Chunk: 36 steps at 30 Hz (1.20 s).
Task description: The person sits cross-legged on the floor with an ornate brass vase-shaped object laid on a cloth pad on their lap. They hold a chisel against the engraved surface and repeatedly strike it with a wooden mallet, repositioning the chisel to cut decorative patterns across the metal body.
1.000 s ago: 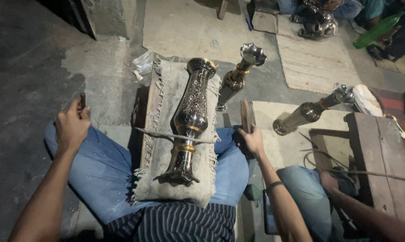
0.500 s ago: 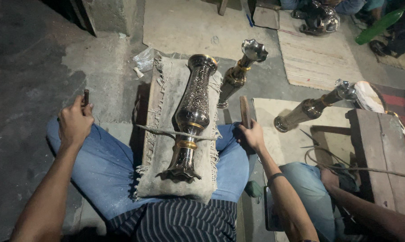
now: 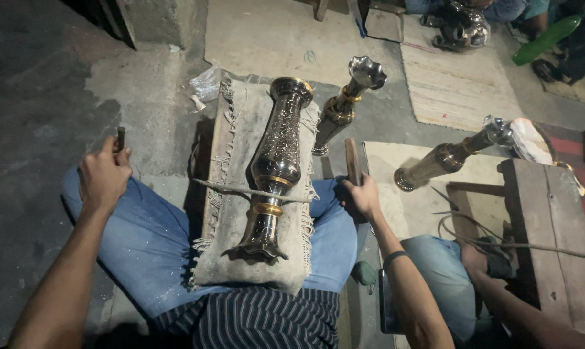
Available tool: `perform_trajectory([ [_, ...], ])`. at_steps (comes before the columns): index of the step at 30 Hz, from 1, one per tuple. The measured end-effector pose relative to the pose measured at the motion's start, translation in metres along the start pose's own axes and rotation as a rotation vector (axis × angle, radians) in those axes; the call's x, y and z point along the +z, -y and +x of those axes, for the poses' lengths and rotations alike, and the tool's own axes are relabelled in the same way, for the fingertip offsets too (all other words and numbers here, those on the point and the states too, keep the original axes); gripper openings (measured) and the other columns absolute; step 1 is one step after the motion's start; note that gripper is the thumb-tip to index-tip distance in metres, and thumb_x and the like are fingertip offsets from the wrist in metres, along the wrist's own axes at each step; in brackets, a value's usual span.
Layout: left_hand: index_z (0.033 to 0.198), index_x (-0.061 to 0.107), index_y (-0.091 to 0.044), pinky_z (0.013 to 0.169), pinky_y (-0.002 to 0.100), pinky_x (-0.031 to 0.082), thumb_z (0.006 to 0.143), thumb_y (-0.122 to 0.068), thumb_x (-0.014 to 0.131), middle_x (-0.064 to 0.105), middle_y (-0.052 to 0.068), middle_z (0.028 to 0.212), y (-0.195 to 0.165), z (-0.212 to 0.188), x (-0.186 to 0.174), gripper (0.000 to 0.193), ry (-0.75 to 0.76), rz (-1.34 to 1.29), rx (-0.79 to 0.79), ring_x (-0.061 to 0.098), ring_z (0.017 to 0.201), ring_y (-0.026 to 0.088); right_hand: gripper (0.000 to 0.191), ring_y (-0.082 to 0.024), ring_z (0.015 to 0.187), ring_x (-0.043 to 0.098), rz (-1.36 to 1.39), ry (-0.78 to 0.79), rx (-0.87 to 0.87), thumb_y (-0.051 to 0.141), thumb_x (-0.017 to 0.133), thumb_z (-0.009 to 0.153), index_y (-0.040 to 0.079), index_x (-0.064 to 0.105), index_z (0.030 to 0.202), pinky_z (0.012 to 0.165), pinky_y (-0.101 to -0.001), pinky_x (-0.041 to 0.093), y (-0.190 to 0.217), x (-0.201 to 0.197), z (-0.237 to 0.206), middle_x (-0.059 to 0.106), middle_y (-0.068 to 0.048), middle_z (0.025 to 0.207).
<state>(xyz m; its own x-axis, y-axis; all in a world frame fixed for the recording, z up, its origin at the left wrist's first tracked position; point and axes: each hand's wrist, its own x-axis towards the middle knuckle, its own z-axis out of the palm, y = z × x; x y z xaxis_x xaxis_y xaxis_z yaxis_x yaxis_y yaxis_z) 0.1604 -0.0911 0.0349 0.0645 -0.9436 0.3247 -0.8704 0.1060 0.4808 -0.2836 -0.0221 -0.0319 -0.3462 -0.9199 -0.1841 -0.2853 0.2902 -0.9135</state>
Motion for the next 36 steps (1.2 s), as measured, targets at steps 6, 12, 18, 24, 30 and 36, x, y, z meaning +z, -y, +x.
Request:
perform_trajectory([
  [6,0.114,0.07,0.0,0.076,0.049,0.058,0.102,-0.016,0.072,0.075,0.022,0.094,0.003,-0.001,0.001,0.02,-0.05,0.064,0.048,0.074,0.09,0.039,0.025,-0.021,0.048,0.065,0.029,-0.006,-0.005,0.008,0.07,0.089,-0.005,0.06,0.107,0.042,-0.0357,0.053,-0.003,0.002,0.001,0.067,-0.016,0.074],
  [12,0.112,0.069,-0.001,0.074,0.048,0.059,0.102,-0.016,0.072,0.076,0.02,0.095,0.003,0.0,0.001,0.019,-0.031,0.039,0.033,0.075,0.088,0.037,0.022,-0.021,0.048,0.067,-0.001,-0.01,-0.035,0.008,0.069,0.091,-0.006,0.061,0.106,0.043,-0.034,0.053,-0.006,0.0,0.002,0.068,-0.015,0.073],
  [18,0.111,0.069,-0.001,0.076,0.048,0.058,0.103,-0.017,0.072,0.076,0.02,0.095,0.004,0.0,0.002,0.018,-0.013,0.028,0.03,0.075,0.089,0.037,0.023,-0.021,0.047,0.065,0.066,0.009,-0.003,0.007,0.068,0.09,-0.006,0.059,0.107,0.041,-0.0345,0.051,-0.007,0.0,0.004,0.069,-0.015,0.072],
  [24,0.112,0.07,-0.002,0.075,0.047,0.06,0.103,-0.016,0.07,0.077,0.018,0.095,0.007,0.0,0.006,0.017,0.017,0.057,0.006,0.076,0.087,0.034,0.023,-0.019,0.047,0.064,0.068,0.027,-0.002,0.009,0.068,0.091,-0.007,0.06,0.106,0.041,-0.0334,0.05,-0.007,-0.001,0.003,0.069,-0.015,0.073],
  [30,0.112,0.07,-0.002,0.074,0.047,0.06,0.103,-0.016,0.07,0.077,0.018,0.095,0.01,0.0,0.009,0.017,0.022,0.047,-0.003,0.076,0.087,0.034,0.021,-0.02,0.047,0.063,0.094,0.03,0.032,0.007,0.066,0.091,-0.007,0.06,0.105,0.041,-0.034,0.051,-0.011,-0.002,0.007,0.067,-0.015,0.071],
  [36,0.112,0.071,-0.003,0.074,0.047,0.06,0.104,-0.017,0.07,0.077,0.017,0.094,0.013,0.001,0.012,0.017,0.012,0.057,0.01,0.076,0.086,0.034,0.021,-0.019,0.048,0.064,0.128,0.056,0.016,0.007,0.065,0.093,-0.005,0.06,0.109,0.042,-0.0335,0.053,-0.019,-0.005,0.012,0.068,-0.015,0.071],
])
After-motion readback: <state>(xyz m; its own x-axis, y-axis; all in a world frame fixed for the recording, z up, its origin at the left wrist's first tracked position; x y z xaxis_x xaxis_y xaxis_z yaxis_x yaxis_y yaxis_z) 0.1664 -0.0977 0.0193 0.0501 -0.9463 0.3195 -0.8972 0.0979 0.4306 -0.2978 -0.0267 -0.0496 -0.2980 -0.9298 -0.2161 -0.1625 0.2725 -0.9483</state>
